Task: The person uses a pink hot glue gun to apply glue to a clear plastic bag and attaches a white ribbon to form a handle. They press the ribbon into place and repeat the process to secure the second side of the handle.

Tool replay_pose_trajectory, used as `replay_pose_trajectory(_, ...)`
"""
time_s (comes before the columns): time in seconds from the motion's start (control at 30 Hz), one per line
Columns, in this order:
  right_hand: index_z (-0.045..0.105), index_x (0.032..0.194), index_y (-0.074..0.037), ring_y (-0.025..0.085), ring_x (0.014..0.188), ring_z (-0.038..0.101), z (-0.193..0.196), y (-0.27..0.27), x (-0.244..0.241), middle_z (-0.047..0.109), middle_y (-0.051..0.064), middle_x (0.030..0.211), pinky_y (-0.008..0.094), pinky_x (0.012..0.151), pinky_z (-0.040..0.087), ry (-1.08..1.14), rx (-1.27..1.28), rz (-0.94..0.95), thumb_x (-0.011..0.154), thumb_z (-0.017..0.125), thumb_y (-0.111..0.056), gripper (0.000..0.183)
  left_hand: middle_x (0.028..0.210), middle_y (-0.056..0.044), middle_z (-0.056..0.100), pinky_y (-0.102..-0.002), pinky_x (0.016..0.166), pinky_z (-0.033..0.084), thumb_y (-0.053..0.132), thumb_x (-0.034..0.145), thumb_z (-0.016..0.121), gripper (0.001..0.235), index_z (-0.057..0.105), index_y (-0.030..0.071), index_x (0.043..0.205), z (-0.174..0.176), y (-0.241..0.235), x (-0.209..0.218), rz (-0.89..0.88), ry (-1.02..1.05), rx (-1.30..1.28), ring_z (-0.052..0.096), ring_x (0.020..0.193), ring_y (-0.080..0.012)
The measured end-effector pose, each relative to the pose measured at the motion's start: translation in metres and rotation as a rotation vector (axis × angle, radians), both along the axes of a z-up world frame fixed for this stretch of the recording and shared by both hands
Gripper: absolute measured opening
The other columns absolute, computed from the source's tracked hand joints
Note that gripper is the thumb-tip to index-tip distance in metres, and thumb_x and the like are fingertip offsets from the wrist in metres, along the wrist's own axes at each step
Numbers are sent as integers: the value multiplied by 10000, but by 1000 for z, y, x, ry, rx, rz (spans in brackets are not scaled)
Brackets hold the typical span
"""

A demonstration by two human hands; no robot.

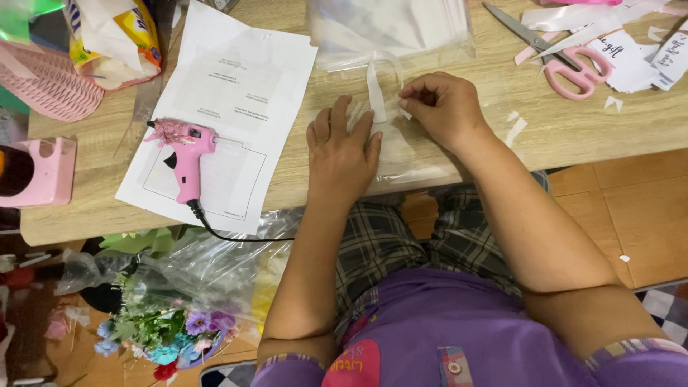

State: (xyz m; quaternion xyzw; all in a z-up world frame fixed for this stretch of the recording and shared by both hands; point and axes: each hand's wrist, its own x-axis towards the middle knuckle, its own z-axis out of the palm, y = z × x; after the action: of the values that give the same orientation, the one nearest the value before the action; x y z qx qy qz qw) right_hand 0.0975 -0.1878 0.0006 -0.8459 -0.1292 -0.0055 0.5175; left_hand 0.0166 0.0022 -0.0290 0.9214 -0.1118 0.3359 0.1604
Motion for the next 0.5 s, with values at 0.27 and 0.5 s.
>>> replay_pose_trajectory(0.27,787,970,-141,112,813,643,0,-3,1,722,-6,922,240,744,548,-67,-134,-66,911,817,-108,75,1434,-133,456,-581,1003,449,324,1000,667,264,723,141,1183,-2,0,1,3,-8,8,455,1260,-372)
replay_pose_trajectory(0.5,796,966,-168,113,761,615,-7,-8,1,667,-29,869,257,706,514,-123,-205,-109,921,796,-113,71,1435,-127,456,-567,1005,455,328,1002,669,266,722,145,1187,-3,1,1,8,-12,22,447,1265,-360)
